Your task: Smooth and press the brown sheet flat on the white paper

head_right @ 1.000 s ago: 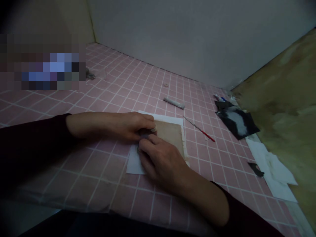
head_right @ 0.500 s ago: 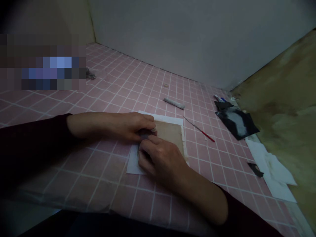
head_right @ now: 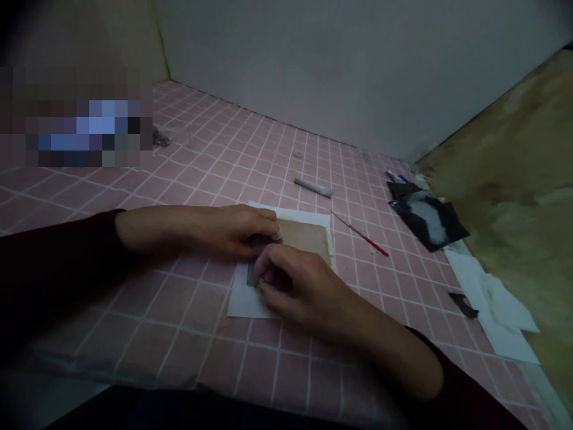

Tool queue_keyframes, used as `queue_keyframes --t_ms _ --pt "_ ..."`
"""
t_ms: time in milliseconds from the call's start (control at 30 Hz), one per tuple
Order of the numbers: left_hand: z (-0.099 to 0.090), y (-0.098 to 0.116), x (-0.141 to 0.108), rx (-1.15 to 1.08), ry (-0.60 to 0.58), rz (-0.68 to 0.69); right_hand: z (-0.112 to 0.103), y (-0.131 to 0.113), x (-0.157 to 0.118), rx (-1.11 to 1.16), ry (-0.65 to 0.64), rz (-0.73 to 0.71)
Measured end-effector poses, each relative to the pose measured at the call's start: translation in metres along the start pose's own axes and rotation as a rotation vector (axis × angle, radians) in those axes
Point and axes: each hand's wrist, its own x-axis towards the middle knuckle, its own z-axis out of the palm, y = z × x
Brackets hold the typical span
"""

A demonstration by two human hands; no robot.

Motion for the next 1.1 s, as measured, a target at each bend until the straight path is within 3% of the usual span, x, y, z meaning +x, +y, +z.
queue_keyframes --t_ms 267,667,767,867,1000,1100 --pt "0.0 0.0 0.001 0.006 -0.008 -0.024 -0.013 0.012 0.004 0.63 -0.116 0.187" --pt "-0.001 0.002 -0.001 0.0 -0.005 -0.014 -0.01 0.023 0.005 0.907 -0.1 0.26" --pt "-0.001 0.001 0.0 -0.002 0.002 0.002 -0.012 0.021 0.005 0.819 -0.09 0.278" --pt "0.0 -0.001 0.0 0.002 0.003 0.005 -0.011 0.016 0.006 0.584 -0.038 0.22" --pt "0.0 -0.001 0.0 -0.003 -0.002 -0.026 -0.002 0.01 0.004 0.058 0.104 -0.018" --pt "0.0 -0.001 -0.001 -0.014 0.002 -0.034 0.006 0.008 0.0 -0.247 0.115 -0.154"
